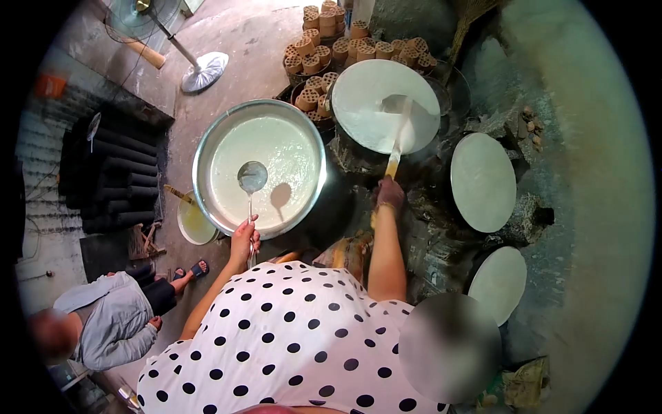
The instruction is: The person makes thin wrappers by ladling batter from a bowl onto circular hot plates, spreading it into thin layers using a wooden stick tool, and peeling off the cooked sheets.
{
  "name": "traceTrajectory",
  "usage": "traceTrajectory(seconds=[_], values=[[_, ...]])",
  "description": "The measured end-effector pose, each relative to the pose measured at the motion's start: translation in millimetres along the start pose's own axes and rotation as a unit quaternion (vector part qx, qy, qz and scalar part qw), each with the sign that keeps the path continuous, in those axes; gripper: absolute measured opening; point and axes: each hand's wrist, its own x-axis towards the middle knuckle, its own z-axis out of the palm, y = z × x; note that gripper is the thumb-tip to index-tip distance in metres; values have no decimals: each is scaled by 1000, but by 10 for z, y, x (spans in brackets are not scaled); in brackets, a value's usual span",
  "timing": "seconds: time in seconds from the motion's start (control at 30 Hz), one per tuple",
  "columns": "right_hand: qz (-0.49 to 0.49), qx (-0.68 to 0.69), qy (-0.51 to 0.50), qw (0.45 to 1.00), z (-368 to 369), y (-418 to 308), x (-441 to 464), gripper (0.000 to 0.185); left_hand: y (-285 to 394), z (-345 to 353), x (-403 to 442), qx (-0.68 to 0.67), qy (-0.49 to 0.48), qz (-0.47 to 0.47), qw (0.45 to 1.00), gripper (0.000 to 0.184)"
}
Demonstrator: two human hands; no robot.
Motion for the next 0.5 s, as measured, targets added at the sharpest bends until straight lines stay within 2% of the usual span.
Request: traceTrajectory(seconds=[0.07, 0.13, 0.17, 0.2, 0.27, 0.33, 0.4, 0.5], values=[[-7, 112, -49, 992, 358, -42, -12, 32, 62, 139, -2, 12, -14, -2, 1000, 34], [31, 13, -173, 984, 590, -240, -429, 31, 27, 225, 15, 25, -12, -4, 1000, 34], [126, -40, -220, 966, 563, -206, -383, 31, 42, 283, 30, 23, -21, -7, 999, 34], [129, -33, -223, 966, 451, -157, -369, 31, 73, 341, 44, 21, -28, -10, 999, 35], [81, -46, -143, 985, 36, -36, -307, 28, 124, 469, 37, 41, -17, -8, 999, 35], [46, -40, -105, 993, -421, 10, -25, 32, 156, 602, 36, 32, -36, 6, 999, 36], [32, -144, -69, 987, -781, -106, 283, 32, 162, 742, 66, 35, -29, 6, 999, 36], [54, -169, -62, 982, -1013, -318, 631, 33, 125, 906, 174, 26, -29, 17, 999, 36]])
